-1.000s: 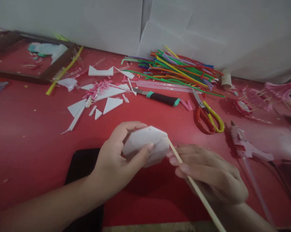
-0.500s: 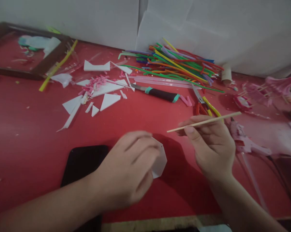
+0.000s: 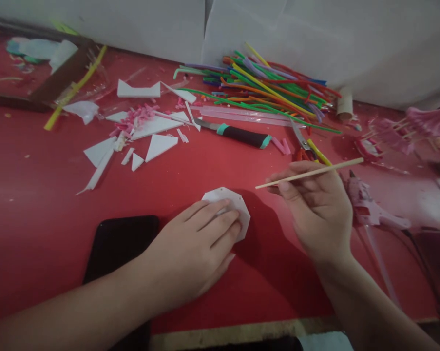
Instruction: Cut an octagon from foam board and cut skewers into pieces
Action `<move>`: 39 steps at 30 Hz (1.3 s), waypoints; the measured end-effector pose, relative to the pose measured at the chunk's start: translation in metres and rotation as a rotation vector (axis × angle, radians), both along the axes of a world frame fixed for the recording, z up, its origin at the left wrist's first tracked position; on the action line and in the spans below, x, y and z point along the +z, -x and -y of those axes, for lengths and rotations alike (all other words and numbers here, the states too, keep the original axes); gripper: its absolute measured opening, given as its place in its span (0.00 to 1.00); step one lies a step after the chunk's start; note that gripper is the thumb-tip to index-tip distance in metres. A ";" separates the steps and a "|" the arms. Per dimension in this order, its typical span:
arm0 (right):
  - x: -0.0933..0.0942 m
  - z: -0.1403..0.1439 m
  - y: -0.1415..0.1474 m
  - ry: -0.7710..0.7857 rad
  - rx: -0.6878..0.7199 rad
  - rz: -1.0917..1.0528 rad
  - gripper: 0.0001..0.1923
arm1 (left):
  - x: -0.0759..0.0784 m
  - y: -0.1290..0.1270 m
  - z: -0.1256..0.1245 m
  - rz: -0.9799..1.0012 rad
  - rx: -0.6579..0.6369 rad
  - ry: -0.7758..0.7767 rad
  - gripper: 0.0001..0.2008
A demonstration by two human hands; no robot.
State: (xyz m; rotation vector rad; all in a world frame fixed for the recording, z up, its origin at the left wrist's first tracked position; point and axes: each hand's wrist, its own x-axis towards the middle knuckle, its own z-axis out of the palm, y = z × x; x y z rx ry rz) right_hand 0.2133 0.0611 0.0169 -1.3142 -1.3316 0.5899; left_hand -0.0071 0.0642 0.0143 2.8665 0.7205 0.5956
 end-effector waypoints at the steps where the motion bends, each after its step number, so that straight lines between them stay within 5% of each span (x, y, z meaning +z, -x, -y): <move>1: 0.000 0.001 0.000 -0.004 -0.006 0.030 0.12 | -0.002 0.000 0.000 -0.023 0.010 -0.003 0.18; 12: -0.001 0.006 0.001 0.005 0.070 0.421 0.04 | -0.017 0.006 -0.003 -0.094 0.021 0.029 0.26; 39: 0.000 0.003 0.003 -0.030 0.117 0.511 0.03 | -0.015 0.006 -0.002 -0.086 0.035 0.070 0.28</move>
